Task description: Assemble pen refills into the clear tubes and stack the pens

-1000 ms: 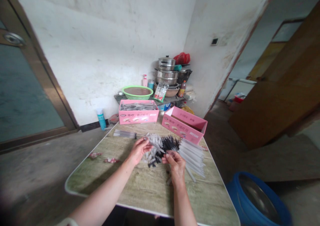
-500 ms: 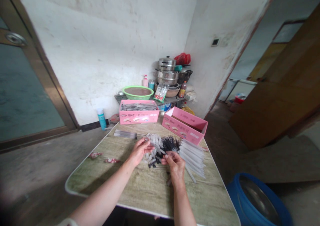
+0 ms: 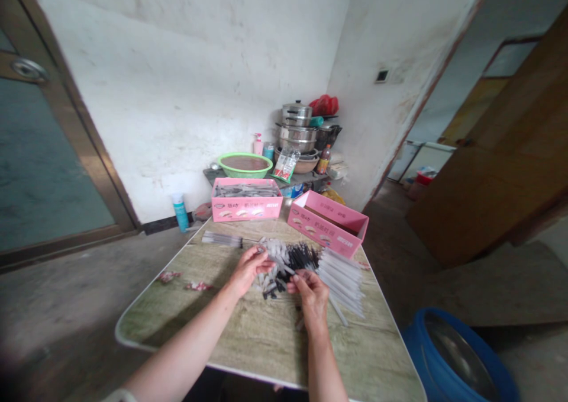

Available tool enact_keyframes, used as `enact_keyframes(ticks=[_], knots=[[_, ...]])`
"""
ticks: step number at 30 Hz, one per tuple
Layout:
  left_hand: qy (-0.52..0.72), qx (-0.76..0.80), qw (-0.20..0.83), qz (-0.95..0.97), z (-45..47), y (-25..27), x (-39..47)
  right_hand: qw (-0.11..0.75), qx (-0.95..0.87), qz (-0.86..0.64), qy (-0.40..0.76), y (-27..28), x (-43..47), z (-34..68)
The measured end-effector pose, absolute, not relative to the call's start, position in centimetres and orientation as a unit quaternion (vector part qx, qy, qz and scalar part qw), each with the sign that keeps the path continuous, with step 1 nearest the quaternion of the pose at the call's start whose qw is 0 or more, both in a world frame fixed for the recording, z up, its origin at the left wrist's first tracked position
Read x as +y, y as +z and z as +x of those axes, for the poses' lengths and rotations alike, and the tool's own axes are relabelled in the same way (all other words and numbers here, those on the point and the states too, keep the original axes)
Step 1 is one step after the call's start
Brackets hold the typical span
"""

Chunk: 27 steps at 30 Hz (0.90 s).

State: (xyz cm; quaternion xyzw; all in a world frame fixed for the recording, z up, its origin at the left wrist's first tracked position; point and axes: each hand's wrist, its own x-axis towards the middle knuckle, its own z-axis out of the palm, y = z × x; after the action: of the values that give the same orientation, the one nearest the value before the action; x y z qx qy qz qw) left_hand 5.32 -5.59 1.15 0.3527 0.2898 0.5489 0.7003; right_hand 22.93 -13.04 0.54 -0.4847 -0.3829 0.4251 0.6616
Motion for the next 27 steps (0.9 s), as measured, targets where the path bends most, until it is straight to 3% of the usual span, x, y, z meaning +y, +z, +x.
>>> enact_keyframes(ticks=[11, 18, 27], knots=[[0.538, 0.284, 0.703, 0.368, 5.24, 0.82, -5.57, 0.608, -0.424, -0.551, 0.385, -0.12, -13.20, 23.07], [0.550, 0.286, 0.701, 0.352, 5.23, 1.04, -5.49, 0.640, -0.427, -0.506, 0.389, -0.29, -13.00, 23.13], [0.549, 0.286, 0.701, 0.355, 5.23, 0.97, -5.45, 0.619, -0.428, -0.531, 0.389, -0.07, -13.13, 22.95]])
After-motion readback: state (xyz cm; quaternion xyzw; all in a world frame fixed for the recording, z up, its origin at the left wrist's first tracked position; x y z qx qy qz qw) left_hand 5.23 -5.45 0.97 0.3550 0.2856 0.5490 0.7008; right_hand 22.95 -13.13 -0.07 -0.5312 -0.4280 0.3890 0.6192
